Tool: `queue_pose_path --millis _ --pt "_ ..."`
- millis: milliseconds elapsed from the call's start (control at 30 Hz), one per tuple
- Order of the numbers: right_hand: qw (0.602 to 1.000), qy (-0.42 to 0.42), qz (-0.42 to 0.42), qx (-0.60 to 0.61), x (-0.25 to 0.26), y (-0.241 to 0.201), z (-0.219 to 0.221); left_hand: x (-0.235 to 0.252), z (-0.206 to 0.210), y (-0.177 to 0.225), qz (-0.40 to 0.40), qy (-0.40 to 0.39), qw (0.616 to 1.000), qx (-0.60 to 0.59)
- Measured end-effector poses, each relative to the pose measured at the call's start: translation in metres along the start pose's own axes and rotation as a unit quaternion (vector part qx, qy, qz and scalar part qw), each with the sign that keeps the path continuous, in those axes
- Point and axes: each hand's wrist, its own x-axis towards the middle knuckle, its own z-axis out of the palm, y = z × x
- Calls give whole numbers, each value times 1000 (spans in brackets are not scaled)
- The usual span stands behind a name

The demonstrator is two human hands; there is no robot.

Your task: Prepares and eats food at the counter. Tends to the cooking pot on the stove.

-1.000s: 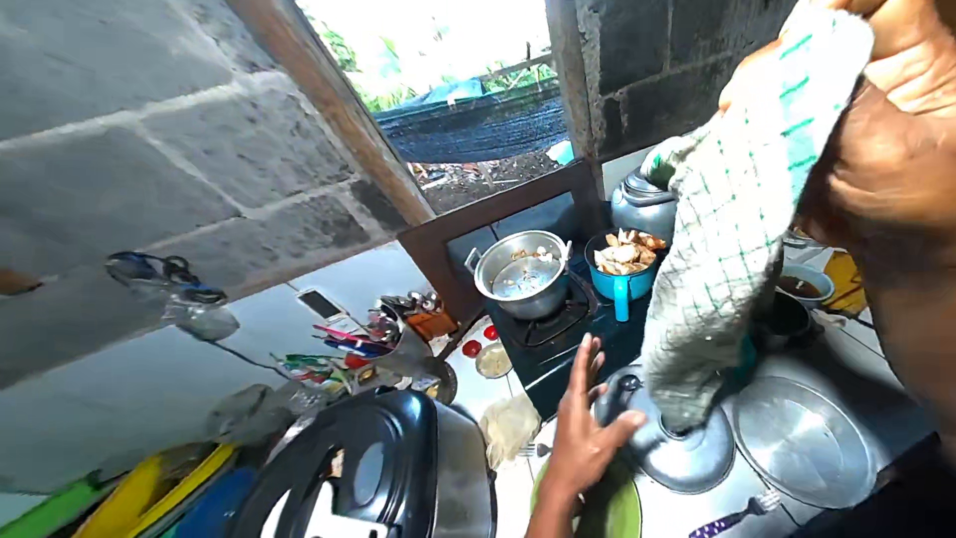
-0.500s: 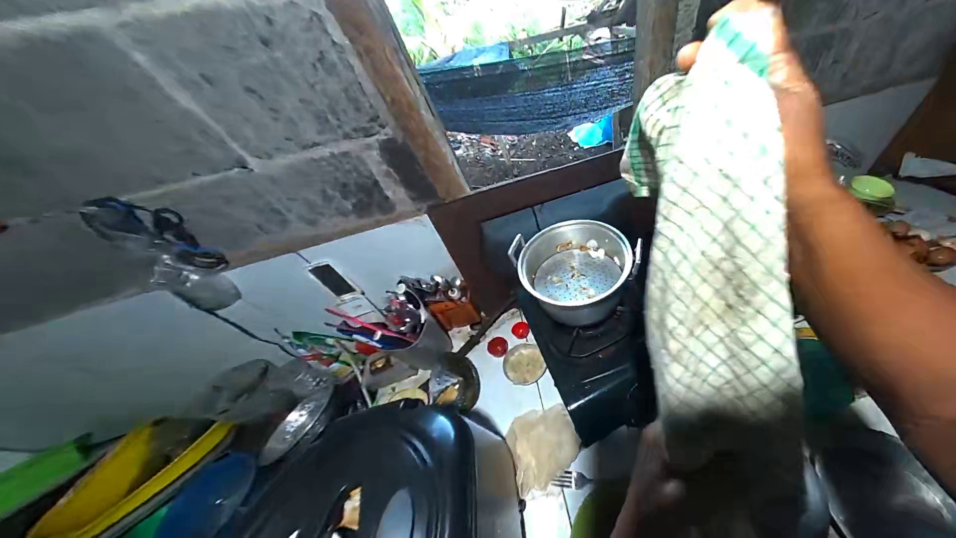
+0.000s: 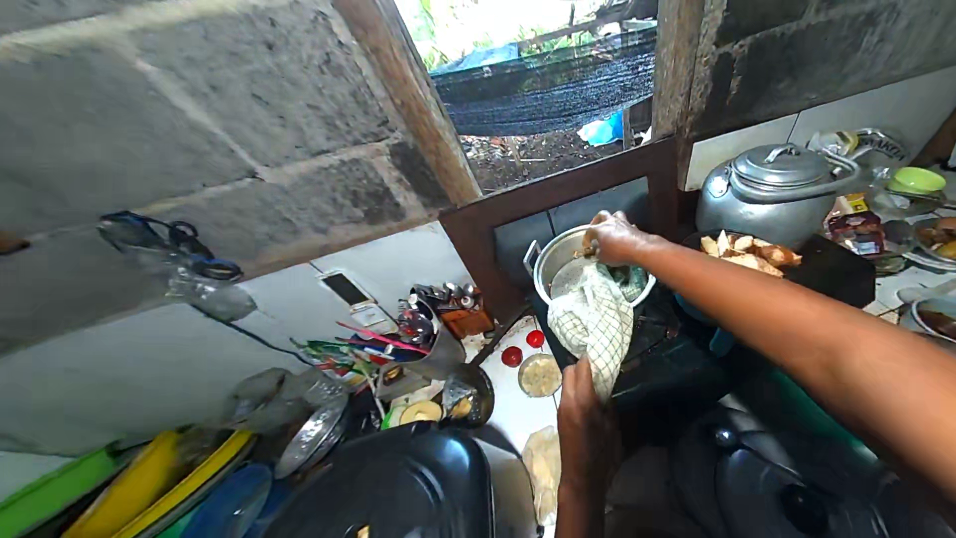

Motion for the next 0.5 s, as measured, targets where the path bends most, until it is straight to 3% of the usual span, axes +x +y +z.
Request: queue_pose_path --millis 67,133,233,367,500 --pt "997 -54 -20 -60 -1 -2 14 8 -4 -3 -15 18 1000 -6" --pt "986 -134 31 -90 -12 -16 13 17 -7 -4 -18 67 998 2" --pt "973 -193 58 -117 -18 -26 15 29 -8 -1 33 116 993 9" --pt "971 -197 34 -135 -16 -27 26 52 4 1 63 21 992 109" --pt "973 -164 25 -160 -8 -28 34 73 14 12 40 -85 962 258"
